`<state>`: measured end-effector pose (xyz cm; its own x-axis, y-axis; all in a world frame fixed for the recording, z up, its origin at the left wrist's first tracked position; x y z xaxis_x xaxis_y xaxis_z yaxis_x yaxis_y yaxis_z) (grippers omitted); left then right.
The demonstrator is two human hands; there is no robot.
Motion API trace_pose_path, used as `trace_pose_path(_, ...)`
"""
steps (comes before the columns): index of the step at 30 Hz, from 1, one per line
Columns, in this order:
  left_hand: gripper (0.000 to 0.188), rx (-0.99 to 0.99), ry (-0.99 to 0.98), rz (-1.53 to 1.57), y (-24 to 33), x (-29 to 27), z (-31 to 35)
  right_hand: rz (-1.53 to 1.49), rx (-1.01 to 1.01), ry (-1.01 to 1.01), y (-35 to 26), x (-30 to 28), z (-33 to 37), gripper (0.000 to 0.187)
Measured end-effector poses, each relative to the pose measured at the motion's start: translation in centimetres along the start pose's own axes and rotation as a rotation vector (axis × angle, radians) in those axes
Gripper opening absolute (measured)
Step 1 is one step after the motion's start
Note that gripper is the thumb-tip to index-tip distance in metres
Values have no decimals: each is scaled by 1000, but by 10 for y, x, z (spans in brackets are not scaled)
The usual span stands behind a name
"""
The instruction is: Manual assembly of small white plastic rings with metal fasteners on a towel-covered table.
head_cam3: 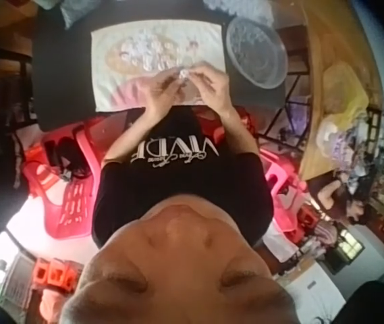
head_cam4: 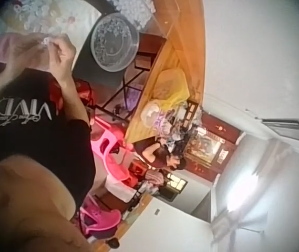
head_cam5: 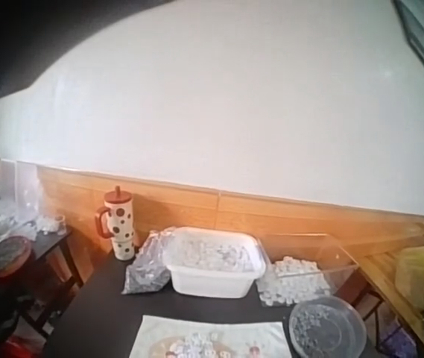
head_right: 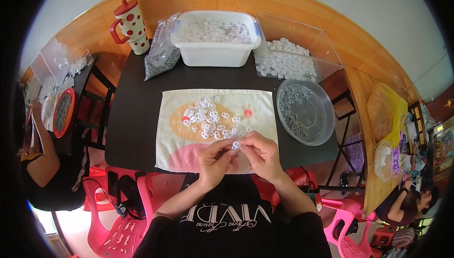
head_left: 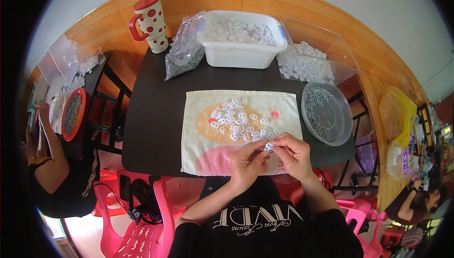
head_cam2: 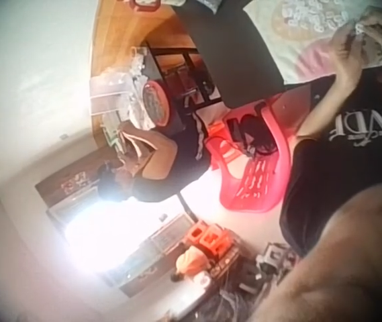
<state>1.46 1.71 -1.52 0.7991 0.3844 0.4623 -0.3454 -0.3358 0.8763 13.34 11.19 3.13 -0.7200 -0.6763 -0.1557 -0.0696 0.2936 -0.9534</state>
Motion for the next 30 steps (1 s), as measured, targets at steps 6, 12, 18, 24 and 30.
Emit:
trace_pose_path(6,27,-3,-52,-334,16,7,-2,84,22,7,0,-3,5,14)
trace_pose_path(12,27,324,-148,-720,25,3,-6,82,42,-2,2,-3,6,12)
trace_pose_path(18,17,556,-173,-1028,26,0,-10,304,-213,-62,22,-3,8,20)
trace_pose_path(24,17,579,-257,-1162,33,2,-12,589,-392,-57,14,10,16,22)
trace_pose_path(30,24,512,-475,-1078,45,-5,-18,668,-442,-148,16,10,24,31)
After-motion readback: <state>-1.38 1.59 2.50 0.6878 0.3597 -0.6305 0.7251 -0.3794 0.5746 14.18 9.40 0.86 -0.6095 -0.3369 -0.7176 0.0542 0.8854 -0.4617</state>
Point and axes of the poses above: each hand's wrist, its own z-axis away from the middle knuckle, its own x-axis out of the palm, y = z × x, the point moved 2 cm from there along -z, towards the middle knuckle, and after that the axes turned 4 degrees about x, right-handed, at the moved point
